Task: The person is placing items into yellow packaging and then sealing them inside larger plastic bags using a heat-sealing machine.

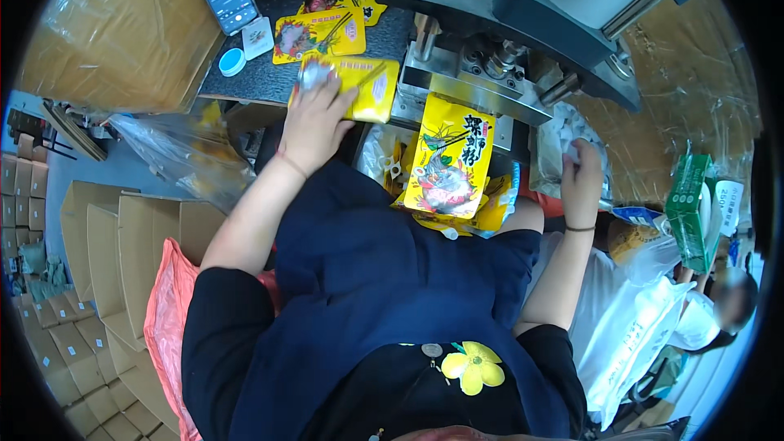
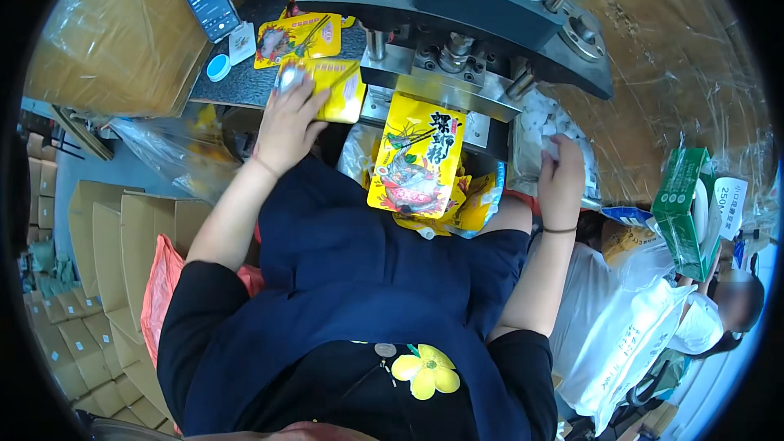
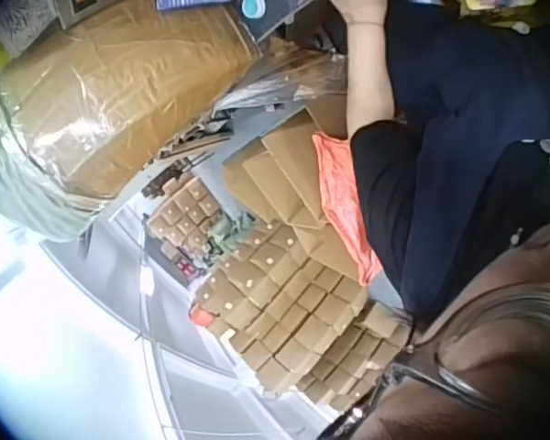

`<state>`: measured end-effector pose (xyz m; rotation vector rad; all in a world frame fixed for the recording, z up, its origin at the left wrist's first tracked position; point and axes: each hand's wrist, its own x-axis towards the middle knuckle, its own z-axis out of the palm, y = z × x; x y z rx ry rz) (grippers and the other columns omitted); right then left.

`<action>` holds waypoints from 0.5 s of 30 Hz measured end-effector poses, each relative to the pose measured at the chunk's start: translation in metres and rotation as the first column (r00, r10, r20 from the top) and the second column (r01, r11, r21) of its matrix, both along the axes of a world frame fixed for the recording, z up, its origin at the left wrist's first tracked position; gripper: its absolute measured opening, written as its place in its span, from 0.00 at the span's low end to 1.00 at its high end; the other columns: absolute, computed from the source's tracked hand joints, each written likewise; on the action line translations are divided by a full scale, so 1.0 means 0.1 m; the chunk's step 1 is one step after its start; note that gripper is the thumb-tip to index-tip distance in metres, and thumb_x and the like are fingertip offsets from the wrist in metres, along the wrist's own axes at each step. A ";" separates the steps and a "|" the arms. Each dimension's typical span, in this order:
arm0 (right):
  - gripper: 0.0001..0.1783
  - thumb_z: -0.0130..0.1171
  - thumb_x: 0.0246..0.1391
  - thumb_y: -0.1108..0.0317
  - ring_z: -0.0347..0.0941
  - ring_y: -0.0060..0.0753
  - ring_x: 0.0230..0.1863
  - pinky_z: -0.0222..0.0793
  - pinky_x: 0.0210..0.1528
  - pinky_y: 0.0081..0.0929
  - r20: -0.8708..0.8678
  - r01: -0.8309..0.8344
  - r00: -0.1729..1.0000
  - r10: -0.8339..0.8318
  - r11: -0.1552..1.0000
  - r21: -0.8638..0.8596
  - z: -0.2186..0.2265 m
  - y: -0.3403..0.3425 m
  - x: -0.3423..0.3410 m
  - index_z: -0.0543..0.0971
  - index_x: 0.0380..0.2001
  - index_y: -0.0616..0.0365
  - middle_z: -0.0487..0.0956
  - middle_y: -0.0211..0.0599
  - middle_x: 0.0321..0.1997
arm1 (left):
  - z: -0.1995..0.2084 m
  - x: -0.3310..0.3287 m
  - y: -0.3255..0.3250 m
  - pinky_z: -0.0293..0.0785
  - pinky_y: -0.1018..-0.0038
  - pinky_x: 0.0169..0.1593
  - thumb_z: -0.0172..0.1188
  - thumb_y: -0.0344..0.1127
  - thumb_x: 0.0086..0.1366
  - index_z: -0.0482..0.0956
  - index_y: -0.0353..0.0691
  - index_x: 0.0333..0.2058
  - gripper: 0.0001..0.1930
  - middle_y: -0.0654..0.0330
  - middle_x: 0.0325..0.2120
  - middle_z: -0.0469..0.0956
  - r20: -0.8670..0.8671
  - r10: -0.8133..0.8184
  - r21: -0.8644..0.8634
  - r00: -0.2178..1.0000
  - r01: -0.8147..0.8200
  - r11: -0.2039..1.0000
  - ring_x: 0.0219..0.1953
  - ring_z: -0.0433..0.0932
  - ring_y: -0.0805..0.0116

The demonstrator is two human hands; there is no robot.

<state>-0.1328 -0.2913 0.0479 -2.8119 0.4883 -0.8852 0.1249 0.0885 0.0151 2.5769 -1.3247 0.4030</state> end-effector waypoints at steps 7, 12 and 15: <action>0.05 0.61 0.59 0.77 0.77 0.25 0.41 0.72 0.46 0.23 0.159 -0.358 0.928 0.337 0.687 0.632 0.30 0.79 0.25 0.81 0.38 0.67 0.83 0.38 0.41 | 0.11 -0.55 -0.14 0.76 0.77 0.36 0.63 0.32 0.67 0.84 0.32 0.40 0.09 0.59 0.28 0.84 -0.793 -0.322 -0.484 0.518 -0.213 0.849 0.31 0.81 0.78; 0.05 0.61 0.61 0.74 0.75 0.25 0.38 0.70 0.44 0.21 0.357 -0.496 0.869 0.343 0.608 0.620 0.49 1.15 0.58 0.81 0.36 0.66 0.81 0.35 0.38 | 0.12 -0.91 -0.50 0.76 0.82 0.35 0.67 0.32 0.66 0.84 0.31 0.38 0.09 0.65 0.27 0.82 -0.905 -0.375 -0.415 0.201 -0.223 0.882 0.30 0.79 0.82; 0.07 0.59 0.64 0.71 0.74 0.25 0.37 0.69 0.43 0.20 0.237 -0.445 0.893 0.381 0.679 0.584 0.44 1.01 0.57 0.79 0.35 0.65 0.80 0.34 0.37 | 0.01 -1.04 -0.58 0.78 0.77 0.44 0.61 0.39 0.71 0.82 0.31 0.45 0.15 0.60 0.35 0.85 -0.872 -0.480 -0.489 0.099 -0.113 0.865 0.37 0.81 0.77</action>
